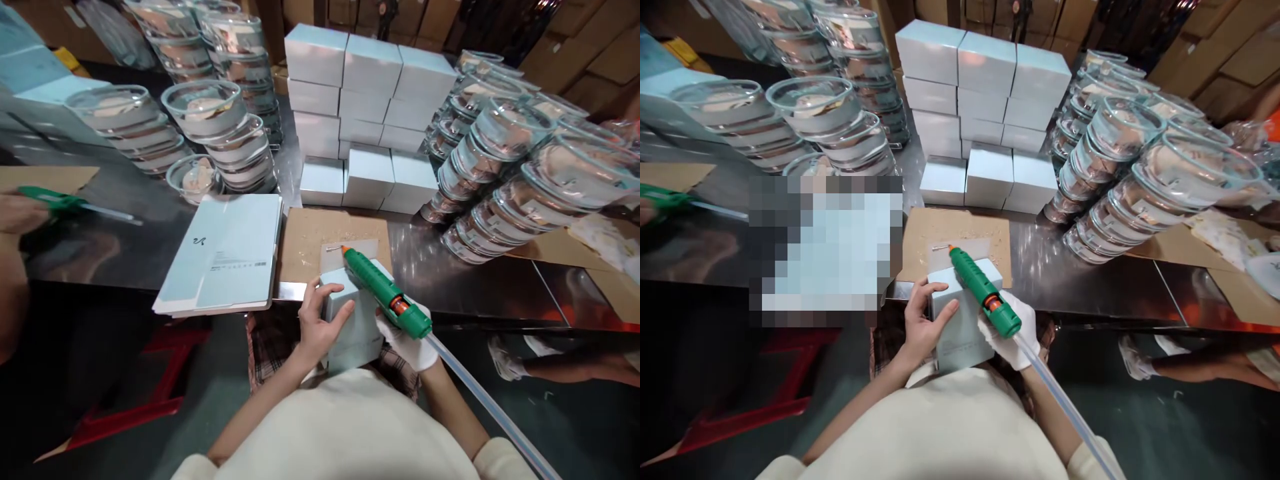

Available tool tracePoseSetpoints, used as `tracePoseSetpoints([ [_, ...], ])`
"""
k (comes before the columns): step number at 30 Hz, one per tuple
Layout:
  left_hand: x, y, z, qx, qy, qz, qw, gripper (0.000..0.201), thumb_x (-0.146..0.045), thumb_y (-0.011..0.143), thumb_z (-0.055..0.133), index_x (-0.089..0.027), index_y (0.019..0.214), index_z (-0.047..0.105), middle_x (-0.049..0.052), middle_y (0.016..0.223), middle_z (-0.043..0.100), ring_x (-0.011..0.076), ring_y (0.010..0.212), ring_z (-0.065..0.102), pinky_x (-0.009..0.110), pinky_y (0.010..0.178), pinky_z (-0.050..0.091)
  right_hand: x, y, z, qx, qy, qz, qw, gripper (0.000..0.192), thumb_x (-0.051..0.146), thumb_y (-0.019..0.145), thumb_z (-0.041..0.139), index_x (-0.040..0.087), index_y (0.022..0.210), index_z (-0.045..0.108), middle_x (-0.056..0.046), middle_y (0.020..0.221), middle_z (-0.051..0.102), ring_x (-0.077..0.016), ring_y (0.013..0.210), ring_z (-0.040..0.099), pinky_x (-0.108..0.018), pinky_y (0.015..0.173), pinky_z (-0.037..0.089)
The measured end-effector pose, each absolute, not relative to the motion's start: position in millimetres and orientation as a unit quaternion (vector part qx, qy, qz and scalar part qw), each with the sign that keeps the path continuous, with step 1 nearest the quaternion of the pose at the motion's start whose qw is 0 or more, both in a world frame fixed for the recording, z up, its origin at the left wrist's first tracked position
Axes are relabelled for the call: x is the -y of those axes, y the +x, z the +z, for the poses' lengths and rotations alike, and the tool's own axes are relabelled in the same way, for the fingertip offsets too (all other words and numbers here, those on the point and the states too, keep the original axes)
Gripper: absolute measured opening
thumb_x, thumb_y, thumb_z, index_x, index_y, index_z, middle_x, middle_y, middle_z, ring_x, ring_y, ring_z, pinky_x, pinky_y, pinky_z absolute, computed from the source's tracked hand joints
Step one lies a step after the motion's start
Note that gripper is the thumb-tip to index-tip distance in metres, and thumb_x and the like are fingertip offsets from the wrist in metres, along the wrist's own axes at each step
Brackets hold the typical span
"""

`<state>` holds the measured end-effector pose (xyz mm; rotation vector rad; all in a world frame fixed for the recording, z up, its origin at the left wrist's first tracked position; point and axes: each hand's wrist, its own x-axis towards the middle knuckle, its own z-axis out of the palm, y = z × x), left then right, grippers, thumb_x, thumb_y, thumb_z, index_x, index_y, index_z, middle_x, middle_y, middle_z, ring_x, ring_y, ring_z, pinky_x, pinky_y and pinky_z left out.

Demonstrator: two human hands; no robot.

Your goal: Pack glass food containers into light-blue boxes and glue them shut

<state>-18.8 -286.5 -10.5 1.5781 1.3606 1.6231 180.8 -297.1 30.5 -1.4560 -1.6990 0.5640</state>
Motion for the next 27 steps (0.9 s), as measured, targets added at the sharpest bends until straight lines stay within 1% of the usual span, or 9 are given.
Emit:
tracePoseSetpoints([
  [4, 287.7, -26.5, -14.6, -0.505, 0.57, 0.597, 0.252, 0.023, -0.037, 0.088, 0.08, -0.024, 0.105, 0.072, 0.007, 0.11, 0.071, 0.027, 0.116, 0.064, 0.04, 0.1, 0.052, 295.3, 203.8, 28.6, 0.608, -0.616, 0.243, 0.439, 0.025, 0.046, 0.08, 0.076, 0.022, 0.077, 0.068, -0.006, 0.071, 0.071, -0.0222, 0.061, 0.066, -0.038, 0.062, 0.058],
  [8, 288.1, -36.7, -21.9, -0.508, 0.553, 0.599, 0.277, 0.025, -0.039, 0.088, 0.079, -0.024, 0.107, 0.071, 0.007, 0.116, 0.068, 0.0247, 0.114, 0.064, 0.036, 0.096, 0.051, 273.2, 221.8, 21.2, 0.442, -0.667, 0.381, 0.463, 0.036, 0.052, 0.067, 0.083, 0.022, 0.081, 0.07, -0.003, 0.069, 0.072, -0.0177, 0.054, 0.061, -0.031, 0.052, 0.052],
  [11, 287.6, -41.2, -26.2, -0.482, 0.571, 0.599, 0.289, 0.026, -0.04, 0.088, 0.079, -0.024, 0.106, 0.071, 0.007, 0.113, 0.069, 0.0253, 0.118, 0.062, 0.037, 0.099, 0.05, 243.5, 226.7, 12.7, 0.396, -0.674, 0.455, 0.426, 0.047, 0.063, 0.074, 0.074, 0.019, 0.091, 0.072, -0.004, 0.069, 0.073, -0.0153, 0.046, 0.057, -0.028, 0.044, 0.046],
  [13, 287.1, -42.2, -27.9, -0.456, 0.585, 0.601, 0.296, 0.026, -0.042, 0.088, 0.079, -0.024, 0.106, 0.07, 0.006, 0.109, 0.069, 0.0255, 0.119, 0.062, 0.037, 0.099, 0.05, 225.7, 231.6, 8.8, 0.377, -0.697, 0.477, 0.381, 0.051, 0.067, 0.081, 0.066, 0.016, 0.087, 0.071, -0.007, 0.065, 0.072, -0.0171, 0.045, 0.058, -0.03, 0.044, 0.048],
  [16, 286.1, -42.5, -30.2, -0.443, 0.577, 0.604, 0.325, 0.029, -0.046, 0.088, 0.077, -0.024, 0.106, 0.069, 0.007, 0.109, 0.068, 0.0252, 0.116, 0.064, 0.036, 0.096, 0.052, 212.9, 246.5, 13.2, 0.36, -0.735, 0.475, 0.324, 0.046, 0.062, 0.087, 0.065, 0.018, 0.075, 0.069, -0.009, 0.061, 0.071, -0.0219, 0.051, 0.065, -0.033, 0.051, 0.054],
  [19, 285.0, -41.1, -33.3, -0.448, 0.561, 0.6, 0.353, 0.032, -0.048, 0.087, 0.078, -0.024, 0.105, 0.069, 0.007, 0.112, 0.067, 0.0243, 0.113, 0.065, 0.033, 0.09, 0.053, 216.7, 256.6, 29.9, 0.395, -0.778, 0.379, 0.309, 0.036, 0.054, 0.079, 0.078, 0.02, 0.069, 0.072, -0.01, 0.072, 0.076, -0.0268, 0.076, 0.074, -0.033, 0.068, 0.058],
  [22, 285.6, -37.4, -35.4, -0.439, 0.568, 0.582, 0.381, 0.032, -0.048, 0.086, 0.079, -0.024, 0.104, 0.069, 0.008, 0.115, 0.067, 0.0236, 0.111, 0.067, 0.033, 0.09, 0.053, 225.5, 241.5, 44.3, 0.485, -0.735, 0.315, 0.355, 0.039, 0.053, 0.072, 0.084, 0.02, 0.094, 0.082, -0.01, 0.099, 0.082, -0.0284, 0.099, 0.074, -0.035, 0.085, 0.059],
  [24, 287.6, -34.2, -35.9, -0.425, 0.578, 0.577, 0.391, 0.033, -0.05, 0.086, 0.08, -0.024, 0.102, 0.069, 0.01, 0.118, 0.067, 0.0268, 0.12, 0.065, 0.038, 0.099, 0.052, 229.5, 221.0, 45.4, 0.522, -0.643, 0.415, 0.377, 0.057, 0.054, 0.067, 0.088, 0.018, 0.111, 0.081, -0.01, 0.108, 0.081, -0.0285, 0.101, 0.074, -0.038, 0.09, 0.059],
  [27, 291.0, -30.3, -36.8, -0.425, 0.563, 0.583, 0.403, 0.038, -0.056, 0.084, 0.079, -0.022, 0.098, 0.066, 0.016, 0.131, 0.065, 0.033, 0.134, 0.06, 0.046, 0.109, 0.048, 234.2, 197.2, 37.5, 0.49, -0.558, 0.547, 0.387, 0.067, 0.059, 0.06, 0.093, 0.015, 0.108, 0.079, -0.01, 0.102, 0.081, -0.0277, 0.094, 0.075, -0.04, 0.087, 0.061],
])
